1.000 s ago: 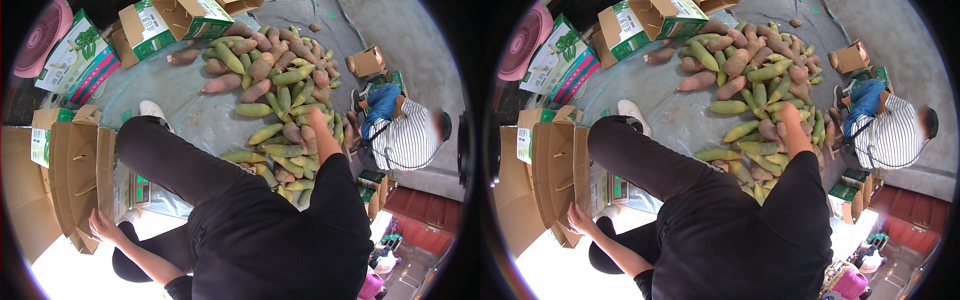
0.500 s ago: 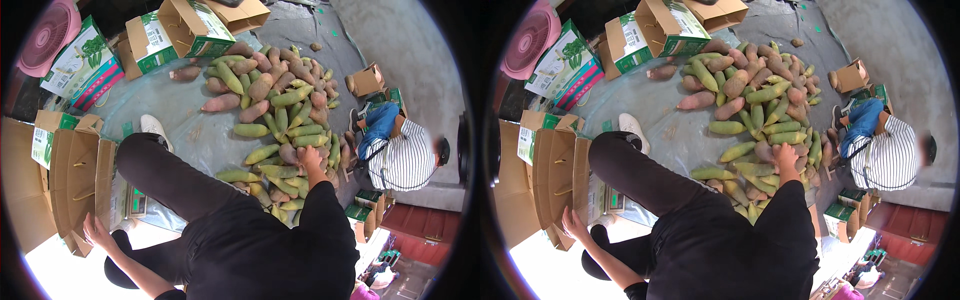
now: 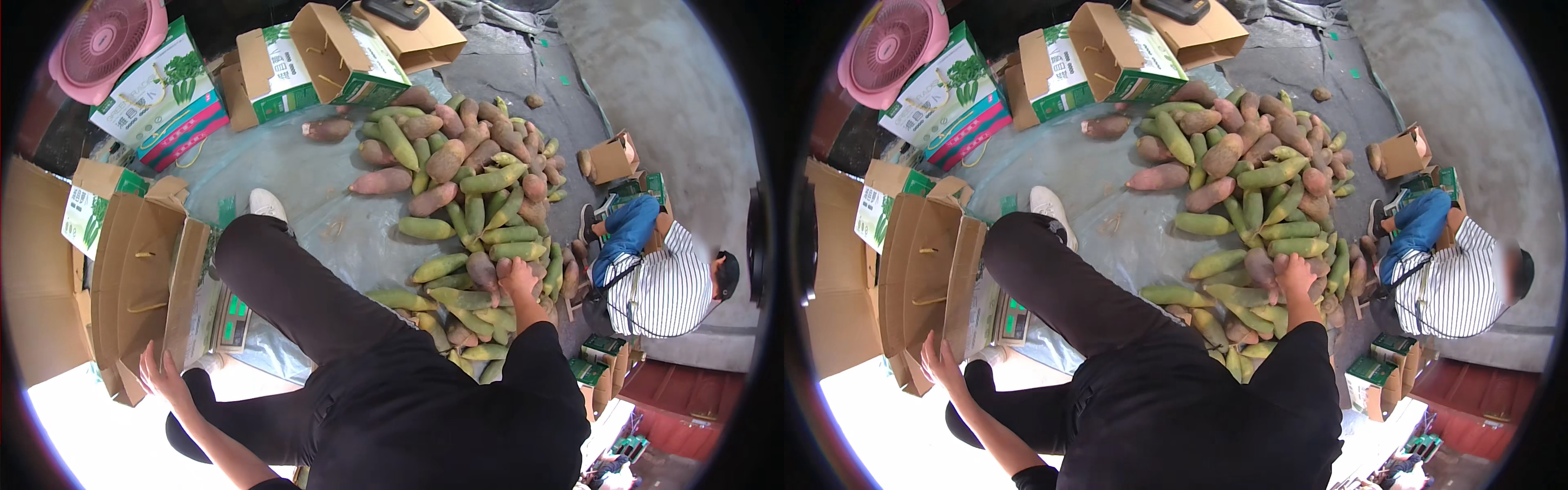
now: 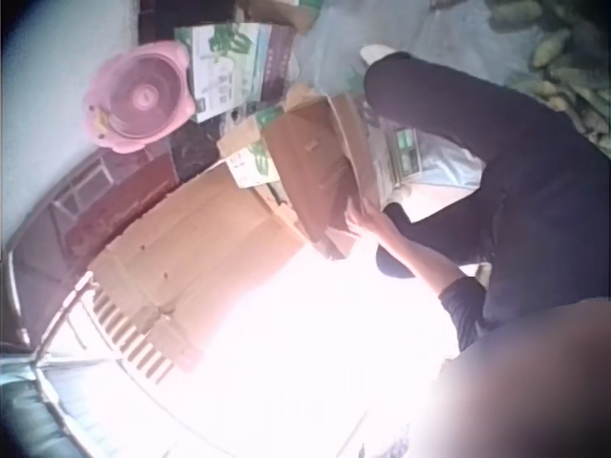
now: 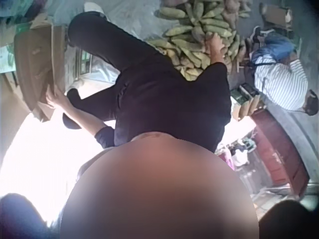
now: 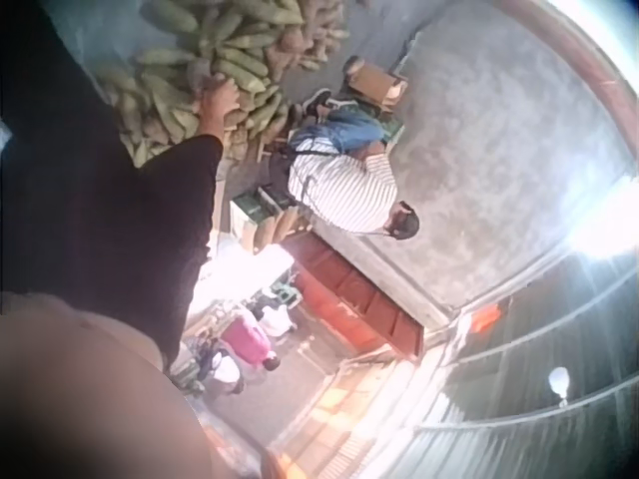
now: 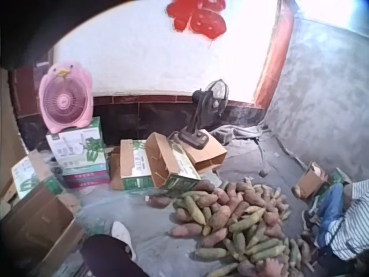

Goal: Sort and weigh vegetables into cardboard boxes.

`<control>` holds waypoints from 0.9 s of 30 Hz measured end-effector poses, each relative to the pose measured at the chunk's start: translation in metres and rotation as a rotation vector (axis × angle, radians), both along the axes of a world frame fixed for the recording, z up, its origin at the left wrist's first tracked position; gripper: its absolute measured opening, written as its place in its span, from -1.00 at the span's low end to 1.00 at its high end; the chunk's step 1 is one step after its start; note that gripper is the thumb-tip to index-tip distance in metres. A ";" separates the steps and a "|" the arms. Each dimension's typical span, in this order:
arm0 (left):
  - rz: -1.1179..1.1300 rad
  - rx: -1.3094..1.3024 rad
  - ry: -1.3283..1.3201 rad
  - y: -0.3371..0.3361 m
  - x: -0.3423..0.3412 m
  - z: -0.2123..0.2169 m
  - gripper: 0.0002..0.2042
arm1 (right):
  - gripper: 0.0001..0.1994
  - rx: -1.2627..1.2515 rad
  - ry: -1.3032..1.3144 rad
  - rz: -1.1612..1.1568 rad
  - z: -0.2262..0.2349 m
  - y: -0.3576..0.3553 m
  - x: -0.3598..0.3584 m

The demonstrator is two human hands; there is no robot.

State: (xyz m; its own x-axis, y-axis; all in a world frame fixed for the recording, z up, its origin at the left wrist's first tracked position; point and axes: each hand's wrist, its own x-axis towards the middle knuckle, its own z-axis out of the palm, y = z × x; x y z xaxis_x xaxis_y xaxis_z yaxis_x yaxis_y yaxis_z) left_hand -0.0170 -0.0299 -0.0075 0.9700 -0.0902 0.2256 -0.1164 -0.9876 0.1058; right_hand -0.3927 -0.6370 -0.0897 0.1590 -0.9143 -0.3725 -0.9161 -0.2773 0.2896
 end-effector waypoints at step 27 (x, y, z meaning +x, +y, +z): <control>0.049 -0.242 0.059 0.000 -0.020 -0.005 -0.67 | -0.40 0.763 -1.749 0.560 0.167 0.124 0.359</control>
State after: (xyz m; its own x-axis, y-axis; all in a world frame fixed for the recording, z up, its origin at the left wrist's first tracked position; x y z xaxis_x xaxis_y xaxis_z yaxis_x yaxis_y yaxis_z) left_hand -0.0374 -0.0302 -0.0120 0.9841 0.0067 0.1777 -0.0559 -0.9370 0.3447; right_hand -0.0341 -0.5131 0.0774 0.8802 -0.3975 0.2592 0.1960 -0.1930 -0.9614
